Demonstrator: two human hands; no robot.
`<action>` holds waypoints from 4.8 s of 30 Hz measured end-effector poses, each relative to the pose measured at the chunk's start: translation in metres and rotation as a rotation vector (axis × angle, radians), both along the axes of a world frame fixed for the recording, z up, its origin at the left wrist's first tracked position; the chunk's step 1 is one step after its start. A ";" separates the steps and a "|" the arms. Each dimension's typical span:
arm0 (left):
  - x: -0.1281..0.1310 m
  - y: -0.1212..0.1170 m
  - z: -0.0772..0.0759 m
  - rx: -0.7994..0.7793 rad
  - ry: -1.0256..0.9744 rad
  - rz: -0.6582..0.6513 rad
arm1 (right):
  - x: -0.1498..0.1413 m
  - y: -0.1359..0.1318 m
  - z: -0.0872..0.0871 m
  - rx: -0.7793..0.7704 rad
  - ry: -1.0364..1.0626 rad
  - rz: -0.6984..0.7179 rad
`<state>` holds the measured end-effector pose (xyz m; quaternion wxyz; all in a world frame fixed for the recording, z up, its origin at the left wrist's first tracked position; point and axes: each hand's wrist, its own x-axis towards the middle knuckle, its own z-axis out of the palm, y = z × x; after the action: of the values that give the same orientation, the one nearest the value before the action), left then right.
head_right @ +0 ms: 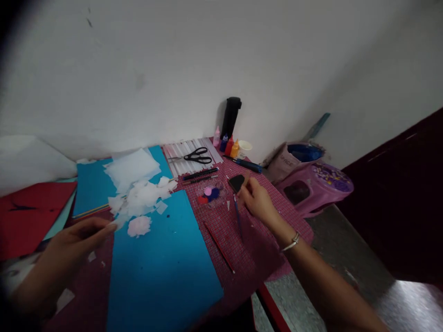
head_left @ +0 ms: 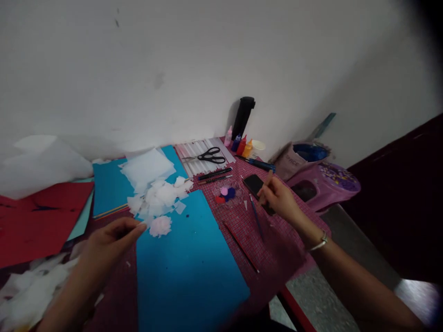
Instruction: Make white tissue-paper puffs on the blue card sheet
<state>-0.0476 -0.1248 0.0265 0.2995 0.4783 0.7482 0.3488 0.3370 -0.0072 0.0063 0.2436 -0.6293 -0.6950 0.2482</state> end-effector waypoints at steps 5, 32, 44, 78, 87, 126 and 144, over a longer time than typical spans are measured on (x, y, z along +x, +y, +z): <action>0.038 0.026 -0.029 0.115 0.204 -0.166 | -0.061 -0.006 0.006 -0.307 0.833 0.277; 0.058 0.043 -0.074 0.178 0.839 -0.624 | -0.149 0.012 -0.064 -0.486 1.119 0.302; 0.066 0.041 -0.066 0.184 0.859 -0.631 | -0.148 0.011 -0.063 -0.481 1.034 0.392; 0.072 0.038 -0.067 0.210 0.899 -0.652 | -0.151 0.017 -0.067 -0.462 0.821 0.517; 0.073 0.042 -0.067 0.213 0.874 -0.636 | -0.150 0.020 -0.059 -0.512 0.864 0.448; 0.060 0.042 -0.055 0.136 0.844 -0.630 | -0.151 0.016 -0.063 -0.579 0.985 0.402; 0.052 0.089 -0.036 0.042 1.099 -0.697 | -0.150 0.017 -0.067 -0.631 1.195 0.250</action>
<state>0.0047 -0.0359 -0.0098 -0.0405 0.8074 0.5865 -0.0495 0.1869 0.0101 -0.0602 0.3599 -0.3402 -0.4032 0.7695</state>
